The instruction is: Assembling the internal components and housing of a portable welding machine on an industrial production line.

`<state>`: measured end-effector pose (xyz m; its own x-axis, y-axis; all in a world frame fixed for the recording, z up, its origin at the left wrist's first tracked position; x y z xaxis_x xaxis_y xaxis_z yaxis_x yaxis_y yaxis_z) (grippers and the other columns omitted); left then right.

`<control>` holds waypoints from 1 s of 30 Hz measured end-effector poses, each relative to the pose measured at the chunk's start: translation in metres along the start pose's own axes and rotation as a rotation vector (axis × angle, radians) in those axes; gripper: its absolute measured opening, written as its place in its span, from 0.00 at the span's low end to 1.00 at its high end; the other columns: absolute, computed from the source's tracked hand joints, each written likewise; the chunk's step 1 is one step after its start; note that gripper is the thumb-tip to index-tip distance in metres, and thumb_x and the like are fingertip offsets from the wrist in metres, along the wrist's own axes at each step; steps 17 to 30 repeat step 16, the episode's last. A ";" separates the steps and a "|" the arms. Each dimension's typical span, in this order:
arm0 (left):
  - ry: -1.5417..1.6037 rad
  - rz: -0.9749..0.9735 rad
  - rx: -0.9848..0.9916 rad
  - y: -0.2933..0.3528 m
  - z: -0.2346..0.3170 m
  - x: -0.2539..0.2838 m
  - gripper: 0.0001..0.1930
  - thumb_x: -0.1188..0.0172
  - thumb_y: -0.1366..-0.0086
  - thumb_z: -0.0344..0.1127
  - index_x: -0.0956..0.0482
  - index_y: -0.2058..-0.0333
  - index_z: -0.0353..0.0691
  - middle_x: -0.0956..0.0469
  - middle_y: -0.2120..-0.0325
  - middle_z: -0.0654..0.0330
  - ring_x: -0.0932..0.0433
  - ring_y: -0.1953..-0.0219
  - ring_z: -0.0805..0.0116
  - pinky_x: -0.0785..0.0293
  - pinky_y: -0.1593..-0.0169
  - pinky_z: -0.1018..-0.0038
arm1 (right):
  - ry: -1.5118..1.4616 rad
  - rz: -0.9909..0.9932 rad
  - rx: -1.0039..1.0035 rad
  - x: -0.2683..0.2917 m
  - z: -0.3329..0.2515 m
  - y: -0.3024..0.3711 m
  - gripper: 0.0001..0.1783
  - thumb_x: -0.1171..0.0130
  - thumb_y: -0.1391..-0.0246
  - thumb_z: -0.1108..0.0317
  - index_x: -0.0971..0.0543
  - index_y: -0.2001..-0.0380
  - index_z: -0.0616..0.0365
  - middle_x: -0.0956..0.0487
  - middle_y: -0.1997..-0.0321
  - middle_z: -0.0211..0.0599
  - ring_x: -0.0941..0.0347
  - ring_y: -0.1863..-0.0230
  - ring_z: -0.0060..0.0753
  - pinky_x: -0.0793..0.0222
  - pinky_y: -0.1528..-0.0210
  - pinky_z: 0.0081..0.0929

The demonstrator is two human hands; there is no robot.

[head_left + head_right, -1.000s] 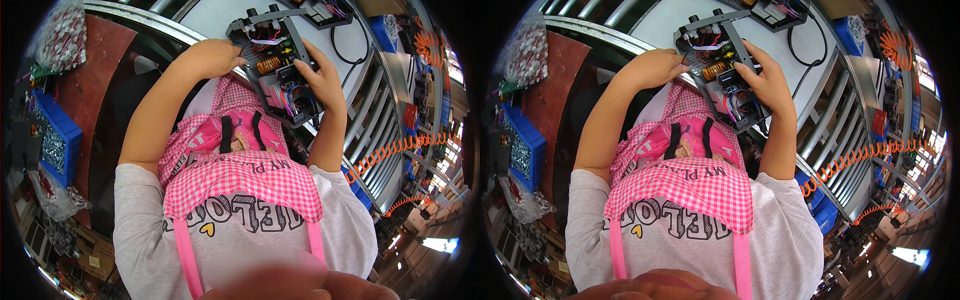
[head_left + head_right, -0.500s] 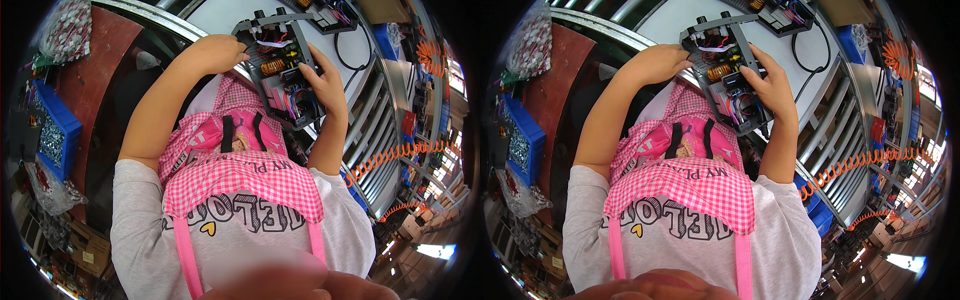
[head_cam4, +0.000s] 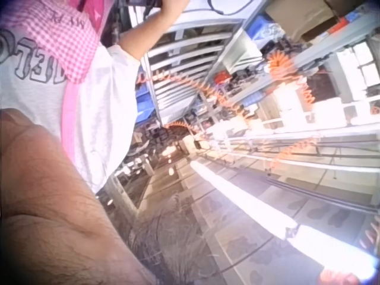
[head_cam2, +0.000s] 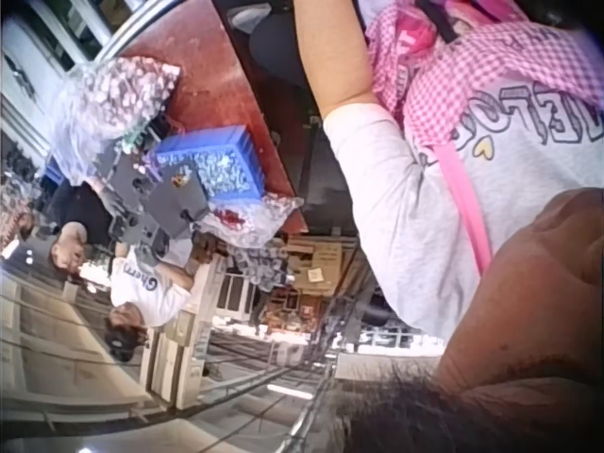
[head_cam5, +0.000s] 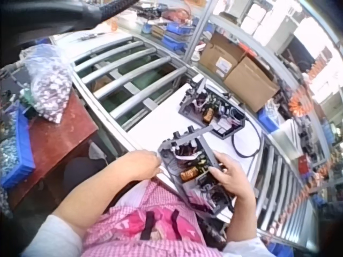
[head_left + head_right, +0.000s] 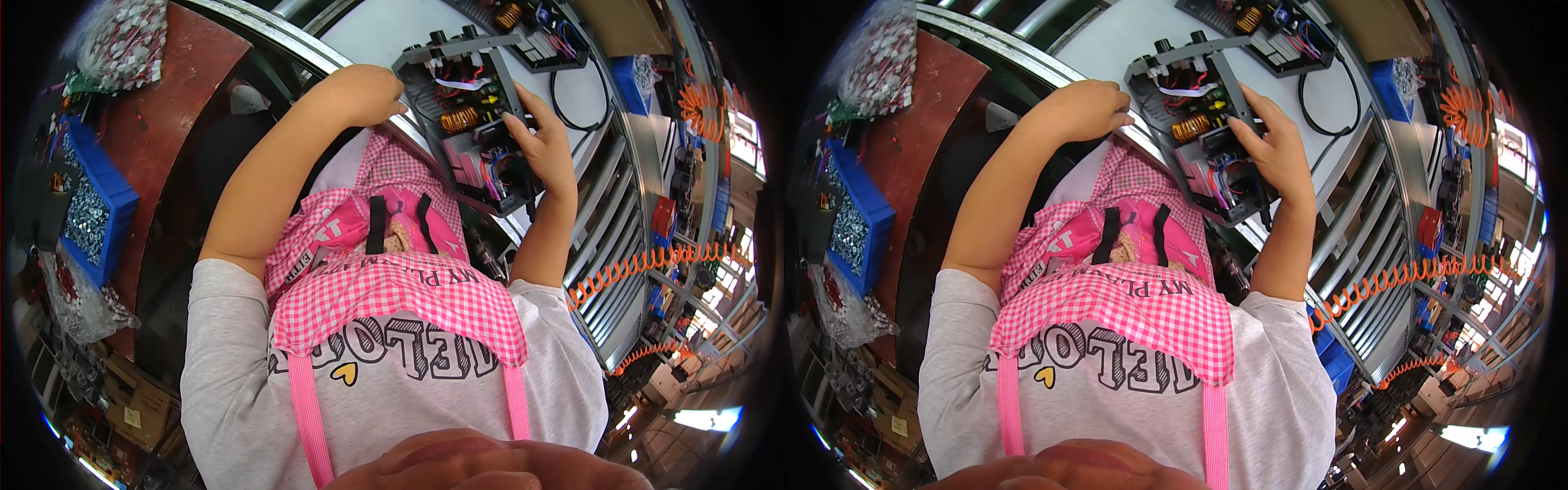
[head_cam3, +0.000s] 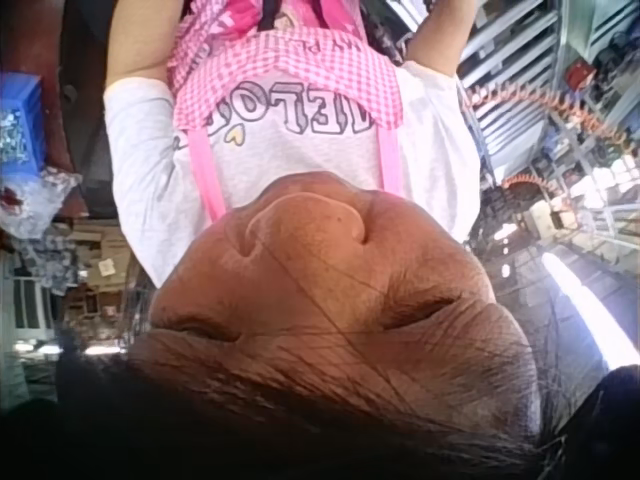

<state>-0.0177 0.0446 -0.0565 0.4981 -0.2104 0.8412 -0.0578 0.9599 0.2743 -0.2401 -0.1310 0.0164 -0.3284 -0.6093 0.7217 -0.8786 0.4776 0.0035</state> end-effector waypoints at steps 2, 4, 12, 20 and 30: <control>0.005 0.001 0.000 -0.001 -0.001 -0.003 0.17 0.41 0.33 0.47 0.16 0.60 0.38 0.19 0.60 0.47 0.19 0.53 0.46 0.24 0.48 0.55 | 0.074 -0.045 0.034 0.008 0.001 -0.005 0.29 0.36 0.41 0.65 0.26 0.38 0.62 0.20 0.44 0.48 0.24 0.42 0.41 0.33 0.39 0.31; 0.010 -0.004 0.007 -0.001 -0.002 -0.011 0.18 0.41 0.34 0.48 0.15 0.63 0.37 0.18 0.63 0.46 0.18 0.56 0.45 0.23 0.51 0.54 | 0.150 -0.080 0.111 0.014 0.003 -0.013 0.28 0.37 0.41 0.67 0.26 0.38 0.63 0.21 0.42 0.49 0.25 0.40 0.42 0.35 0.36 0.32; 0.004 0.030 0.018 -0.010 0.006 -0.029 0.15 0.35 0.40 0.48 0.12 0.70 0.41 0.15 0.70 0.50 0.15 0.63 0.48 0.20 0.60 0.52 | 0.304 -0.269 0.122 0.039 0.012 -0.031 0.30 0.39 0.44 0.75 0.28 0.36 0.64 0.22 0.40 0.53 0.27 0.38 0.50 0.36 0.34 0.36; -0.007 0.050 0.035 -0.003 -0.003 -0.015 0.18 0.34 0.41 0.51 0.11 0.66 0.41 0.14 0.67 0.51 0.15 0.60 0.50 0.19 0.59 0.55 | 0.379 -0.206 -0.076 0.047 -0.011 -0.078 0.32 0.35 0.43 0.70 0.28 0.34 0.58 0.21 0.41 0.54 0.23 0.42 0.43 0.32 0.39 0.36; -0.007 0.050 0.035 -0.003 -0.003 -0.015 0.18 0.34 0.41 0.51 0.11 0.66 0.41 0.14 0.67 0.51 0.15 0.60 0.50 0.19 0.59 0.55 | 0.379 -0.206 -0.076 0.047 -0.011 -0.078 0.32 0.35 0.43 0.70 0.28 0.34 0.58 0.21 0.41 0.54 0.23 0.42 0.43 0.32 0.39 0.36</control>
Point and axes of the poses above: each hand's wrist, its own y-axis away from the middle knuckle, its own x-axis out of the back of the hand, z = x × y, the point moved 2 cm from there along -y, towards the middle knuckle
